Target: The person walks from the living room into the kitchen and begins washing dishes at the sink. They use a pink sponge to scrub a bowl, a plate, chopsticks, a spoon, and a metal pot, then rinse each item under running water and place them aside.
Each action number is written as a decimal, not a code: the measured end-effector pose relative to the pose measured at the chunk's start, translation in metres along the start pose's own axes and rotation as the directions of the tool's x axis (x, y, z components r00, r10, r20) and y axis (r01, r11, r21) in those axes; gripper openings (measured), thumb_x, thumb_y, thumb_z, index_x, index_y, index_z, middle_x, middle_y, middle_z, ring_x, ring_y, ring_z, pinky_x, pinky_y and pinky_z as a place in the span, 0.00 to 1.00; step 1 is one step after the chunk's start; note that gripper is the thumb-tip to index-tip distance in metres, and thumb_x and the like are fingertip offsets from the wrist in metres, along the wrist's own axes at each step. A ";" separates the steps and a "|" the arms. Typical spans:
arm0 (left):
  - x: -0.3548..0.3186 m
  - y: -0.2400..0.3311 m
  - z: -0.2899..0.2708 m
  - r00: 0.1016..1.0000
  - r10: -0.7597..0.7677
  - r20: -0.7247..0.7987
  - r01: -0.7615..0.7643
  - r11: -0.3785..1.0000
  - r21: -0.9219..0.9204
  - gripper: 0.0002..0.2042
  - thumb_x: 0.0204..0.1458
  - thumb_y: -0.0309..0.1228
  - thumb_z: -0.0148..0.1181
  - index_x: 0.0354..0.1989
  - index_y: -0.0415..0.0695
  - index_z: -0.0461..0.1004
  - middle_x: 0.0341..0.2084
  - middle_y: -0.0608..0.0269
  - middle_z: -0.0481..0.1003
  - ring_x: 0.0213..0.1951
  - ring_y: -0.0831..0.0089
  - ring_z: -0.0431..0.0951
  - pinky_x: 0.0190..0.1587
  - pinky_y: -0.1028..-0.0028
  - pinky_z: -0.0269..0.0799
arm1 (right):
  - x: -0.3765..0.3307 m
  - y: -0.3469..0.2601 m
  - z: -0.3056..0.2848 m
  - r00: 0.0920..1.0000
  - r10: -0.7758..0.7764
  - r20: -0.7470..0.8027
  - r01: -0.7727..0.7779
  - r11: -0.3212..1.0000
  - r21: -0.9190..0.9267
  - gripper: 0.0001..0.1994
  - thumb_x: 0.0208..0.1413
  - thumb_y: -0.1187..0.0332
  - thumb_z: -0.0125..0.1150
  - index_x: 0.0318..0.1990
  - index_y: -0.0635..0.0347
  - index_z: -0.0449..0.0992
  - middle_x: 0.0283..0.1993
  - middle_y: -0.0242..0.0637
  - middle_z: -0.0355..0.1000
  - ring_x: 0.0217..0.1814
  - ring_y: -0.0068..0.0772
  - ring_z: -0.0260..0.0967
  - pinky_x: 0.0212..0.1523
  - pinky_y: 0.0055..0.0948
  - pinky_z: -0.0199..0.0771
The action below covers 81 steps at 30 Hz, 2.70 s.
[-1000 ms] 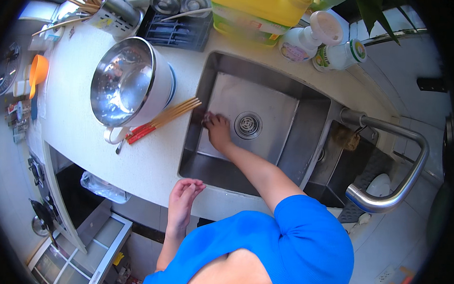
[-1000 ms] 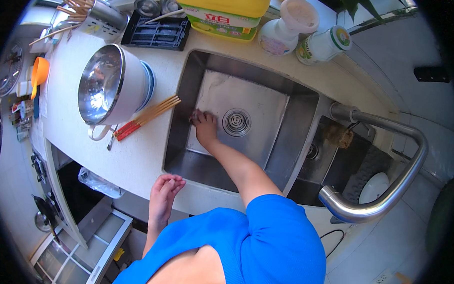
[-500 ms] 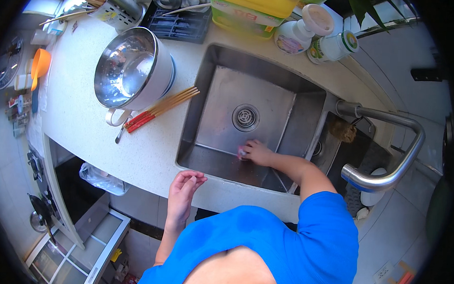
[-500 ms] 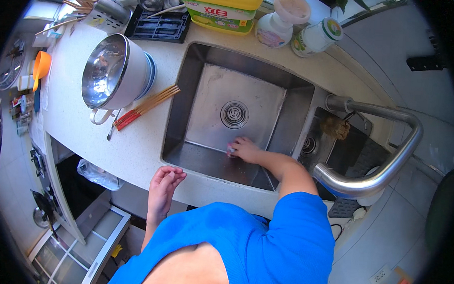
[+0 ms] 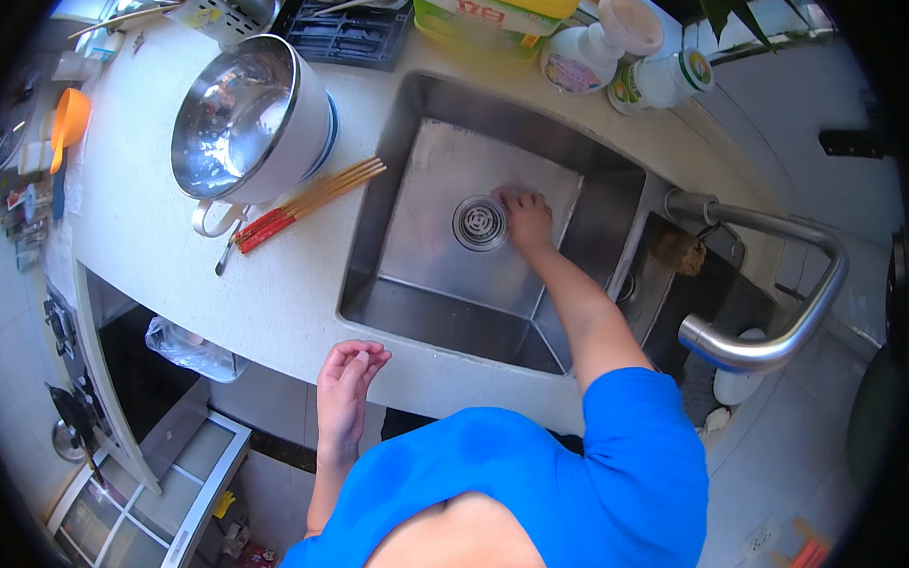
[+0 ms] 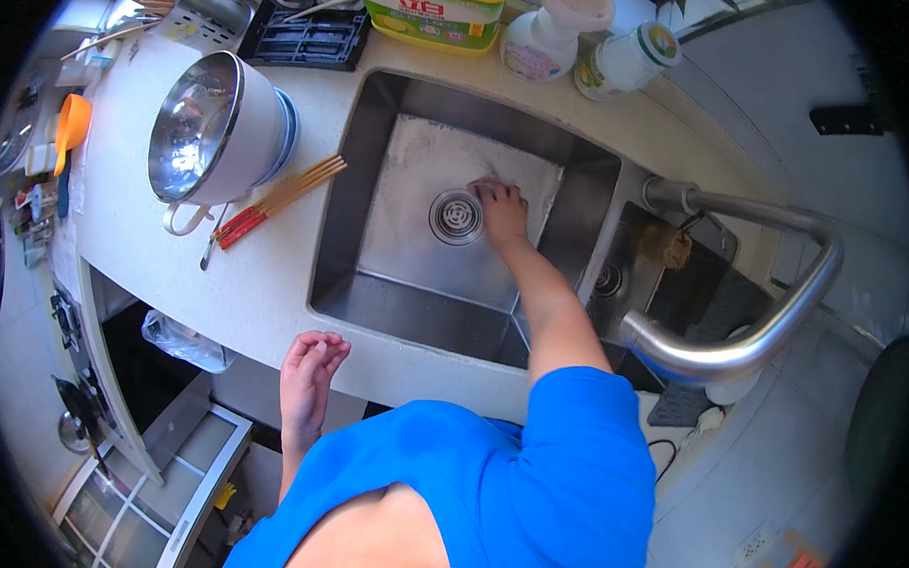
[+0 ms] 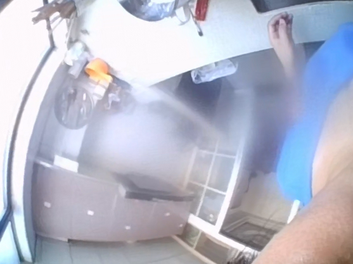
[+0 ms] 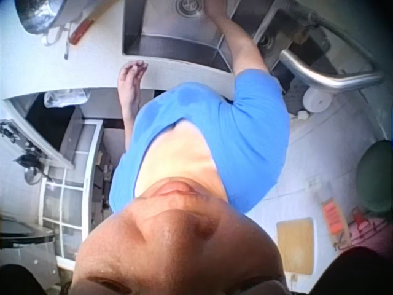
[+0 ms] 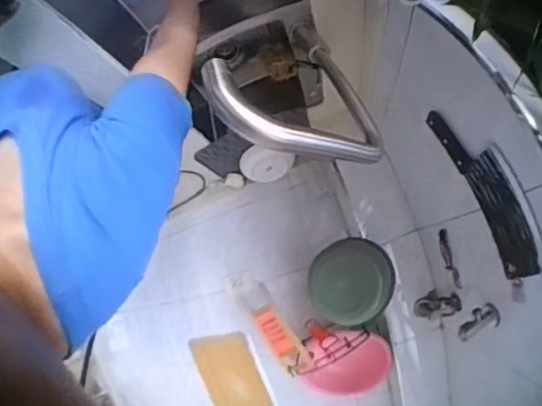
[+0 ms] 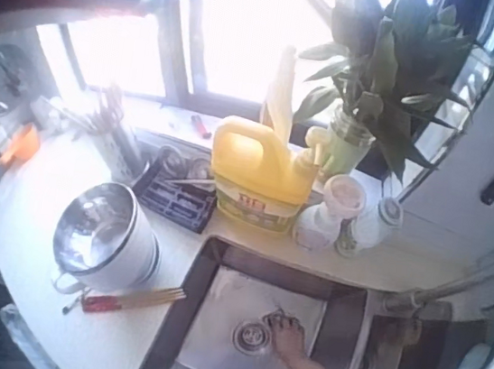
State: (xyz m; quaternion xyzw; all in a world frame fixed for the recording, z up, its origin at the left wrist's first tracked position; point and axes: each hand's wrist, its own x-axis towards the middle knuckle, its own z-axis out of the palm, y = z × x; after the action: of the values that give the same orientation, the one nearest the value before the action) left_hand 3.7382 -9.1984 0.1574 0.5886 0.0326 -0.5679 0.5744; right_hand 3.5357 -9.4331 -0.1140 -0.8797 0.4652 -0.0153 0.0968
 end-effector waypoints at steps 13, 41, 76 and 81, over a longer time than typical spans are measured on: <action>0.000 0.004 0.008 0.996 0.000 0.088 0.004 0.999 -0.046 0.06 0.52 0.25 0.44 0.37 0.39 0.65 0.35 0.55 0.69 0.41 0.67 0.71 0.50 0.67 0.63 | -0.098 -0.035 -0.052 0.548 -0.333 0.767 0.275 0.938 0.211 0.13 0.46 0.67 0.49 0.41 0.55 0.73 0.50 0.41 0.61 0.50 0.44 0.58 0.51 0.47 0.55; 0.018 -0.014 0.044 0.935 -0.059 0.349 -0.032 0.968 0.250 0.07 0.53 0.27 0.45 0.39 0.41 0.65 0.37 0.57 0.70 0.40 0.68 0.71 0.47 0.69 0.66 | -0.117 -0.024 -0.149 0.738 -0.078 0.670 -0.497 -0.735 0.461 0.14 0.55 0.62 0.46 0.47 0.55 0.66 0.38 0.31 0.69 0.39 0.29 0.67 0.37 0.26 0.67; 0.146 -0.109 0.197 0.518 -0.589 0.620 0.607 0.764 0.219 0.13 0.47 0.29 0.48 0.44 0.44 0.64 0.48 0.53 0.65 0.48 0.56 0.65 0.49 0.53 0.62 | -0.065 0.198 -0.230 0.382 0.893 -0.240 -0.372 0.386 0.844 0.15 0.56 0.61 0.39 0.35 0.63 0.69 0.35 0.53 0.69 0.41 0.56 0.64 0.40 0.45 0.63; 0.147 -0.112 0.206 0.435 -0.603 0.668 0.683 0.705 0.192 0.15 0.46 0.30 0.49 0.44 0.46 0.64 0.48 0.52 0.65 0.45 0.58 0.67 0.46 0.59 0.65 | -0.085 0.223 -0.223 0.378 0.836 -0.398 -0.474 0.544 0.692 0.17 0.56 0.61 0.38 0.41 0.64 0.69 0.40 0.53 0.67 0.47 0.53 0.62 0.45 0.41 0.62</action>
State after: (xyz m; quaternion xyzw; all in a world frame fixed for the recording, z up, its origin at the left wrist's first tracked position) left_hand 3.5827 -9.3978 0.0450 0.2439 0.0687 -0.9152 0.3133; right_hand 3.2794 -9.5203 0.0690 -0.4780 0.7648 -0.4148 0.1205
